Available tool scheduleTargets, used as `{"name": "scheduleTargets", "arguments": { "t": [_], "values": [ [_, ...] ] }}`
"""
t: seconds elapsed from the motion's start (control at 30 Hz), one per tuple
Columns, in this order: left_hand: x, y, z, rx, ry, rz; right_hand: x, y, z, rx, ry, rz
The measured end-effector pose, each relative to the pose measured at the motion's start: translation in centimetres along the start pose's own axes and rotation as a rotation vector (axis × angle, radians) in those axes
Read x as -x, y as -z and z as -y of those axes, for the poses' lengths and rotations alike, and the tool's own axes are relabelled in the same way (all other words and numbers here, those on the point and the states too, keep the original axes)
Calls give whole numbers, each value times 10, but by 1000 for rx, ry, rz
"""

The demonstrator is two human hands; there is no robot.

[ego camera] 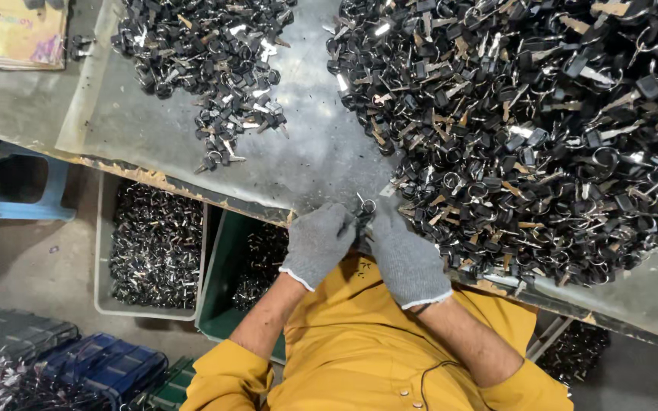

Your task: The person wearing gray gloves picks small black metal components one at a time from a large pile on a work table, briefly handles each piece, and drops selected pieces into plastic bins below the table edge. The person repeats this pick-and-sort cycle continuously across the episode.

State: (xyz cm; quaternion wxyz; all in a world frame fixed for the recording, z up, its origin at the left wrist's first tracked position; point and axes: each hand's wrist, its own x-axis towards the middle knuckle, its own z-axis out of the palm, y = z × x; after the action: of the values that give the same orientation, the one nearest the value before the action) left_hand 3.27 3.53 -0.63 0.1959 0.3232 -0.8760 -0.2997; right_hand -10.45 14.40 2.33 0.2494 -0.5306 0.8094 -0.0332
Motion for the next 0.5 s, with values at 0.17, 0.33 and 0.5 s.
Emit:
{"name": "scheduleTargets", "arguments": {
  "t": [0.17,0.33,0.5],
  "values": [
    [6,-8,-4,-72,-89,-6,-6,10,16,-96,-49,-123],
    [9,-7,-4,-28,-119,-61,-15,24,0,-245,2,213],
    [6,-3,-7,-14,-104,-66,-9,8,5,-42,-147,40]
  ]
}}
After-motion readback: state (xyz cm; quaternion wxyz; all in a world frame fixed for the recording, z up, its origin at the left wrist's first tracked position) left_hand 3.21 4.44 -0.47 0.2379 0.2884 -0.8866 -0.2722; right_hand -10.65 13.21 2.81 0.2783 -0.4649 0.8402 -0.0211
